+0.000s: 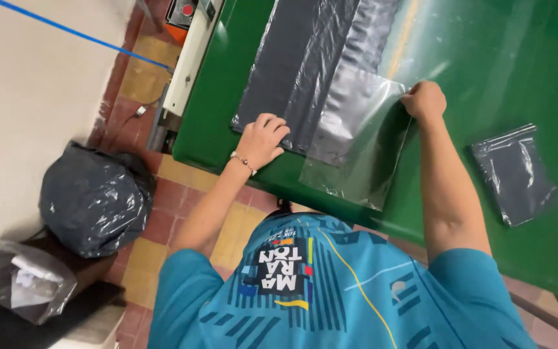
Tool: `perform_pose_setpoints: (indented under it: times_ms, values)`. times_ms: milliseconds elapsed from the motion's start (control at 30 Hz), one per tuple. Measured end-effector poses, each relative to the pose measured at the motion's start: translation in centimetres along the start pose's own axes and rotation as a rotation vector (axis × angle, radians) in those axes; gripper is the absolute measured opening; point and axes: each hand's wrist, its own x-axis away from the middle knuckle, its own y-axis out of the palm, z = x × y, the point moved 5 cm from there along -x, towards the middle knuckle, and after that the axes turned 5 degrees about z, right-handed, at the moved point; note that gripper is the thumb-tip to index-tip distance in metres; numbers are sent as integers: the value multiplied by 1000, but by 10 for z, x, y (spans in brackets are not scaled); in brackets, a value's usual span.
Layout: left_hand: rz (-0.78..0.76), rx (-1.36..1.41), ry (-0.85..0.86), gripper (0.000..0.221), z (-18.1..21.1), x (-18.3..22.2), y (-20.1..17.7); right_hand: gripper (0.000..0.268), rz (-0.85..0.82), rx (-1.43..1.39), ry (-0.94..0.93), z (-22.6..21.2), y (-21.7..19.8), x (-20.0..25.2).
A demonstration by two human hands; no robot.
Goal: Folding black plastic bags and inserting them into clear plastic sleeves for packaging
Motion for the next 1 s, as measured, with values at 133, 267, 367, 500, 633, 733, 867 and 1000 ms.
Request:
perform_pose_setpoints:
  times_ms: [133,267,367,500,633,733,867,1000]
  values:
    - [-4,115,232,55,16,-22,-2,43,96,-110,-94,-24,-44,20]
    - [10,248,367,53,53,-35,3,60,-140,-145,0,-14,-27,6]
    - [40,262,361,50,54,-35,23,29,-160,-44,-63,-13,-8,-3]
    - [22,257,331,49,46,-34,35,57,-24,-115,-109,-43,-59,20]
    - [16,262,304,56,62,-34,33,62,-131,-140,-198,-53,-32,14]
    - [54,378,203,59,79,-44,43,48,-202,-48,-196,-44,-1,-6]
    - [-16,907,-358,61,87,-77,37,33,-134,162,-348,-55,-25,1]
    - [-110,893,-463,73,102,-103,52,18,-8,62,-449,-62,-61,11]
